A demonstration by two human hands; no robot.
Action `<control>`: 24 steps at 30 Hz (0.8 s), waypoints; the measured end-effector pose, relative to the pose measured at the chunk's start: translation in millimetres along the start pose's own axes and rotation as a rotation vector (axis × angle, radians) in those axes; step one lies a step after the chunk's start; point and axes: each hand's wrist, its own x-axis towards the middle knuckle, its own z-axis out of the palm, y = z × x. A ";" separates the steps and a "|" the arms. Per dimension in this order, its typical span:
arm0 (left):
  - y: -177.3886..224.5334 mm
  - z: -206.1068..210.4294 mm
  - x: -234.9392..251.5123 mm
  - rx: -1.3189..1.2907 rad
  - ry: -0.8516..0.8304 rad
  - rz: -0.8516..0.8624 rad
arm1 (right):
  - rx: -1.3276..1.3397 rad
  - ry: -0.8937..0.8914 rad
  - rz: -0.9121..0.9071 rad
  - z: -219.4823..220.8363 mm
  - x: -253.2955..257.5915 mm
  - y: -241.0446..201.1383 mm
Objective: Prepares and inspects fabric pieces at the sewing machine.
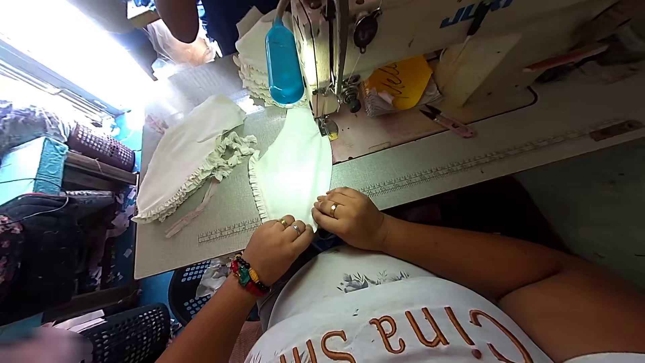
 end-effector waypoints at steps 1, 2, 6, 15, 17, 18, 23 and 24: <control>-2.0 -1.6 5.2 -0.090 -0.042 -0.053 | -0.002 -0.009 0.004 -1.2 -0.9 -0.5; -5.5 -3.8 11.4 -0.187 -0.073 -0.126 | -0.004 -0.019 0.006 -2.8 -1.9 -1.3; -30.8 7.2 45.4 -0.387 -0.047 -0.358 | 0.002 -0.077 -0.020 -9.0 -9.6 -5.5; -44.2 33.9 73.2 -0.188 -0.253 -0.411 | 0.099 -0.138 0.019 -21.3 -19.3 1.0; -41.7 33.9 72.7 -0.183 -0.257 -0.432 | 0.113 -0.148 0.031 -23.9 -20.2 2.2; -40.3 33.9 73.0 -0.184 -0.261 -0.443 | 0.116 -0.148 0.032 -24.4 -20.2 2.8; -39.8 36.0 73.1 -0.193 -0.244 -0.439 | 0.126 -0.149 0.020 -25.1 -19.2 6.5; -40.2 37.3 72.9 -0.191 -0.235 -0.436 | 0.126 -0.153 0.023 -25.0 -19.3 7.2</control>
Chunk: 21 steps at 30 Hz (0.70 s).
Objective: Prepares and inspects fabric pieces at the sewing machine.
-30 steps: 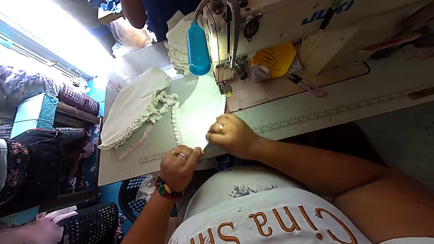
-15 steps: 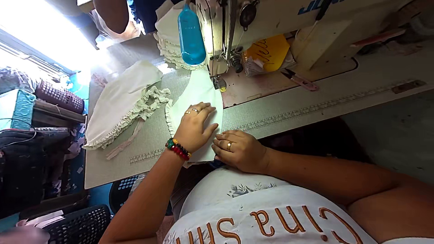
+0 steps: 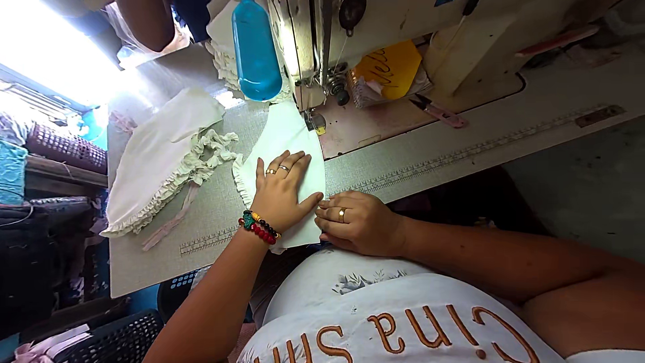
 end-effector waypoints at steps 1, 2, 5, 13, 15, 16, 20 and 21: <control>-0.1 0.7 0.5 0.000 0.004 -0.002 | 0.000 -0.004 0.003 0.0 -0.1 0.8; 0.2 0.8 1.1 0.001 0.009 -0.008 | 0.000 -0.006 0.004 -0.1 -0.1 2.0; 0.4 1.0 2.6 0.001 0.014 -0.021 | 0.016 -0.010 0.004 -1.1 -0.1 5.3; 0.6 1.6 5.5 0.004 0.021 -0.038 | 0.062 -0.025 0.029 -5.1 3.5 13.1; -0.4 1.7 7.6 0.004 0.022 -0.039 | 0.072 -0.030 0.041 -5.7 4.1 16.2; -0.7 1.3 8.9 -0.001 0.020 -0.042 | 0.074 -0.030 0.044 -5.9 4.4 18.1; -3.1 3.3 14.3 -0.003 0.034 -0.064 | 0.092 -0.021 0.051 -6.9 6.8 25.3; -3.8 3.6 16.1 0.002 0.027 -0.079 | 0.093 -0.023 0.052 -7.4 7.6 27.2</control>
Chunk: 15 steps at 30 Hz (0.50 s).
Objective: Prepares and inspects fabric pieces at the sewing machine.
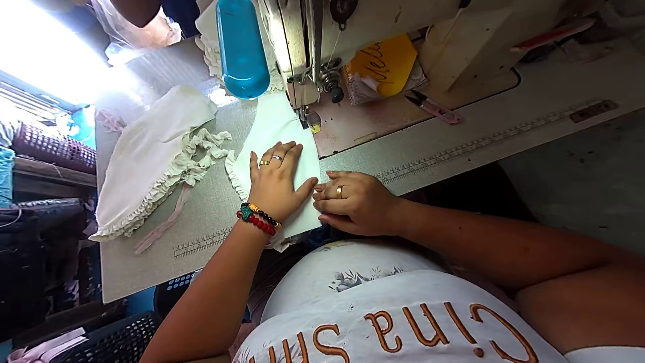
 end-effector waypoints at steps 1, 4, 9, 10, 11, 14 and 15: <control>-0.1 -0.3 1.9 0.003 -0.008 -0.012 | -0.001 0.004 -0.003 -0.4 1.0 2.1; -0.2 0.5 7.5 0.009 -0.004 -0.031 | -0.025 -0.004 -0.018 -2.2 3.4 8.5; 2.1 0.4 17.7 0.022 -0.004 -0.079 | -0.049 -0.022 0.012 -4.9 5.7 17.1; 2.4 0.3 19.7 0.024 -0.002 -0.089 | -0.056 -0.018 0.020 -4.9 6.1 18.3; 2.8 0.0 21.5 0.024 0.000 -0.095 | -0.063 -0.018 0.032 -4.8 6.4 19.2; 3.2 -0.5 26.7 0.023 0.013 -0.101 | -0.083 -0.017 0.076 -3.7 6.9 20.3; 3.1 -0.4 28.3 0.026 0.018 -0.103 | -0.091 -0.025 0.095 -3.9 7.0 19.4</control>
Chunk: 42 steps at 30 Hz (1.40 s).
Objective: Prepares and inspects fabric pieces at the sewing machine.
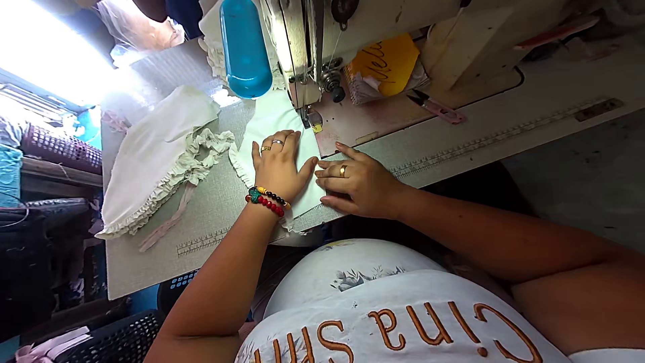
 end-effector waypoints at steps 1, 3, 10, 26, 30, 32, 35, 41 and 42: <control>0.0 0.1 1.7 0.003 0.004 -0.003 | -0.013 -0.010 0.020 -0.1 -0.4 -1.4; -0.7 -0.2 4.6 -0.002 0.001 -0.015 | -0.034 -0.039 0.058 -0.5 -3.0 -6.3; -7.9 -4.6 0.4 -0.049 -0.066 0.026 | -0.063 -0.027 0.071 -0.7 -14.8 -17.0; -16.4 -2.1 9.5 -0.048 -0.023 0.059 | -0.134 0.151 0.357 -42.2 -21.6 32.1; -17.2 -1.6 11.4 -0.052 -0.020 0.053 | -0.296 0.252 0.688 -96.1 -38.0 74.3; -17.7 -0.9 13.3 -0.048 -0.014 0.049 | -0.374 0.291 0.817 -119.9 -47.5 93.5; -17.5 -1.6 16.7 -0.045 -0.014 0.037 | -0.462 0.341 0.905 -137.1 -62.3 122.4; -19.7 -2.1 26.3 -0.038 0.000 0.020 | -0.515 0.313 0.953 -144.0 -72.7 136.8; -19.3 -2.3 27.7 -0.040 0.000 0.017 | -0.524 0.324 0.957 -144.0 -73.8 136.9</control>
